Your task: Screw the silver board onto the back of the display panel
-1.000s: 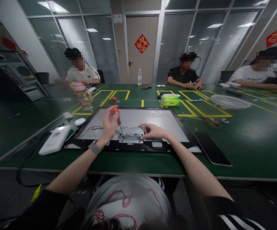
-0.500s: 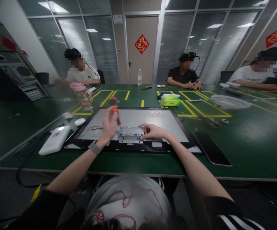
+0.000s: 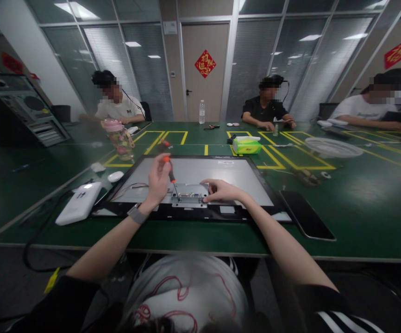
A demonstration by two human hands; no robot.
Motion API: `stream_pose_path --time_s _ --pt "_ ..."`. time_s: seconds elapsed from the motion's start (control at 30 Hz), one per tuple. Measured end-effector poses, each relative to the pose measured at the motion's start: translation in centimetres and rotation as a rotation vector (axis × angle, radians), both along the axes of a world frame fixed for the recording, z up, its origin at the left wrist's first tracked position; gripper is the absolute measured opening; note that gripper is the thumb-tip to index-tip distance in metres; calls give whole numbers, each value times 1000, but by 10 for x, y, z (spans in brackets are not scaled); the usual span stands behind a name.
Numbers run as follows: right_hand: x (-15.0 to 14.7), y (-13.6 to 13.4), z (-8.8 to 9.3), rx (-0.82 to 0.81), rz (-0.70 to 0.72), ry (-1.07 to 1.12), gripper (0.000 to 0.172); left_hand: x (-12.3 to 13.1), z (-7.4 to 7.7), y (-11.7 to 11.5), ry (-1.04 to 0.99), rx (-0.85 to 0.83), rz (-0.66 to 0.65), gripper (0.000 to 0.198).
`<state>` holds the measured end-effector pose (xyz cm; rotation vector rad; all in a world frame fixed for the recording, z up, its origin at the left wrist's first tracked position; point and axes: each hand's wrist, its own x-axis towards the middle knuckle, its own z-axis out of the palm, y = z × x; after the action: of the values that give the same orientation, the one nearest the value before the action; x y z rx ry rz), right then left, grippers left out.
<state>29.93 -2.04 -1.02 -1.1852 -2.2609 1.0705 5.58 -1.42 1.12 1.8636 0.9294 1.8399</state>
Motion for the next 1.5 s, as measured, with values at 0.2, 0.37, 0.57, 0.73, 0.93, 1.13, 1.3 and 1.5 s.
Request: stream_pose_path --time_s 0.2,0.37,0.57,0.73,0.93,1.13,1.3,1.5 --pt "0 0 0 2 -5 -9 76 1 0 -1 -4 2 -20 25" --pt "1 1 -1 13 2 -7 76 2 0 -2 13 -8 -37 26" --pt "2 2 -3 7 5 -3 77 2 -1 -2 31 -11 -43 28" --pt "1 1 -1 8 -1 -6 77 2 0 -1 30 -9 -52 28" --pt "1 1 -2 5 -3 -4 76 2 0 -2 34 -5 -56 28" --pt "1 1 -2 -7 3 10 76 1 1 -3 37 -9 -63 28" --pt "1 0 -1 -8 2 4 76 1 0 -3 35 -10 -61 28" --pt "0 0 0 -9 4 9 76 1 1 -3 45 -9 -60 29"
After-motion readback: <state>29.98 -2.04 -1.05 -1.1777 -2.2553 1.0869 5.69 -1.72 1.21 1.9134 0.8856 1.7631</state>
